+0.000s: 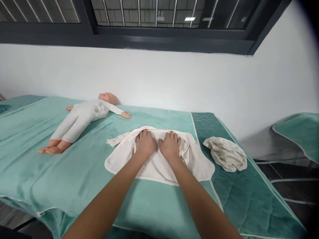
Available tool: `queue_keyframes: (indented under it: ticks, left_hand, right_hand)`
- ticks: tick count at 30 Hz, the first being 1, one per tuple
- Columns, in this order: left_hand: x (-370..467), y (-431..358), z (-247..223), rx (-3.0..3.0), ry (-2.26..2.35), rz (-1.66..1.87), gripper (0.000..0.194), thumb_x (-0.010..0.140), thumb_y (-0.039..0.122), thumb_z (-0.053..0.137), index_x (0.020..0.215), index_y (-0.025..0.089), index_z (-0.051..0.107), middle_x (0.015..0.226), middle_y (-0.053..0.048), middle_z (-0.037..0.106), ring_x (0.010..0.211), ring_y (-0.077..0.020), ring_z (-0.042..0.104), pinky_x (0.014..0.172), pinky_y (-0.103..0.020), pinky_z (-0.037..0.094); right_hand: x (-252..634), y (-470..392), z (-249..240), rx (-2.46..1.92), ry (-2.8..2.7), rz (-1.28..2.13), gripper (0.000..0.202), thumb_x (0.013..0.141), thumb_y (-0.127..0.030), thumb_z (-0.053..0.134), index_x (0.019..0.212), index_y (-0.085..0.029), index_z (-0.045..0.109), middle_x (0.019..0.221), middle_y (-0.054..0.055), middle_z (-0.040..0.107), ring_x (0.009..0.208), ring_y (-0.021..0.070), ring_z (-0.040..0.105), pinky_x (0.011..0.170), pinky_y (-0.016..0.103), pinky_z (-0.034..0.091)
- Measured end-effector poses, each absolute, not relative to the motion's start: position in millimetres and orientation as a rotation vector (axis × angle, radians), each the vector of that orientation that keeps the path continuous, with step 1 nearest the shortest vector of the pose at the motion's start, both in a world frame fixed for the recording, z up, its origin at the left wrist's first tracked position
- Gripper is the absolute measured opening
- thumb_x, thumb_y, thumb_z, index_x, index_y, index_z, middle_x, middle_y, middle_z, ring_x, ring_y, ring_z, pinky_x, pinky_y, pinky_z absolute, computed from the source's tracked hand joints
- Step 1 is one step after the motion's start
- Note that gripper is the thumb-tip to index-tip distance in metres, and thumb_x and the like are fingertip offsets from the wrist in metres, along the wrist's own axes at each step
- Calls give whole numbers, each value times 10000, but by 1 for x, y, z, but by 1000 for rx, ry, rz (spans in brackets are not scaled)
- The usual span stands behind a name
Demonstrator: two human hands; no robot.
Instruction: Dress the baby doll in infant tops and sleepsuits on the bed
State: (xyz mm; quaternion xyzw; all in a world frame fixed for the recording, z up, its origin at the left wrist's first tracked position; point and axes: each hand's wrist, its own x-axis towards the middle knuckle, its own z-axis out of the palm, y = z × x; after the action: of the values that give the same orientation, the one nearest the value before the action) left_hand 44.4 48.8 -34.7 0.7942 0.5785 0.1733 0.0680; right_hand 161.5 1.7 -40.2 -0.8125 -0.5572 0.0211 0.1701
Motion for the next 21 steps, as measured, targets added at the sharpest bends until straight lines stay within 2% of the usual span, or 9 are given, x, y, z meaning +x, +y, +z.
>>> queue_keyframes:
  ticks: [2,4,10,13,17,21]
  left_hand:
    - [46,50,-37,2348,1773,590,477,893,285,453,1343,132,493,1471,-206,445,1389,-350,372,1130,-508,310]
    - [46,51,-38,2290,1770,658,543,892,305,456,1406,131,424,1479,-207,440,1396,-361,358,1125,-518,318]
    - [55,59,-32,2042,1788,825,671,905,368,434,1514,150,254,1585,-175,289,1471,-388,201,1165,-576,213]
    - [62,65,-28,2009,1773,842,665,917,378,411,1520,150,248,1586,-174,290,1469,-387,203,1152,-602,220]
    - [62,76,-32,2215,1722,775,603,941,386,380,1503,176,319,1566,-169,341,1439,-380,272,1123,-610,271]
    - [60,93,-40,2311,1743,640,596,961,440,333,1491,169,360,1543,-185,375,1419,-389,310,1102,-606,310]
  right_hand:
    - [159,2,-48,-2291,-1506,30,554,941,-402,350,1369,-74,476,1533,236,359,1421,425,282,1119,626,200]
    - [160,2,-52,-2258,-1468,4,611,939,-434,361,1431,-76,411,1556,242,314,1444,428,239,1122,635,183]
    - [165,3,-43,-2059,-1545,-54,657,955,-334,329,1518,-19,201,1618,240,107,1496,351,114,1162,528,220]
    - [167,8,-41,-2106,-1526,-51,657,964,-348,321,1532,-49,183,1622,228,104,1486,357,152,1158,515,236]
    - [178,16,-44,-2152,-1517,-36,684,973,-419,331,1547,-83,168,1625,230,60,1467,384,209,1136,493,284]
    - [196,27,-44,-2085,-1610,-15,645,999,-452,268,1541,-104,221,1628,206,101,1469,342,230,1149,453,281]
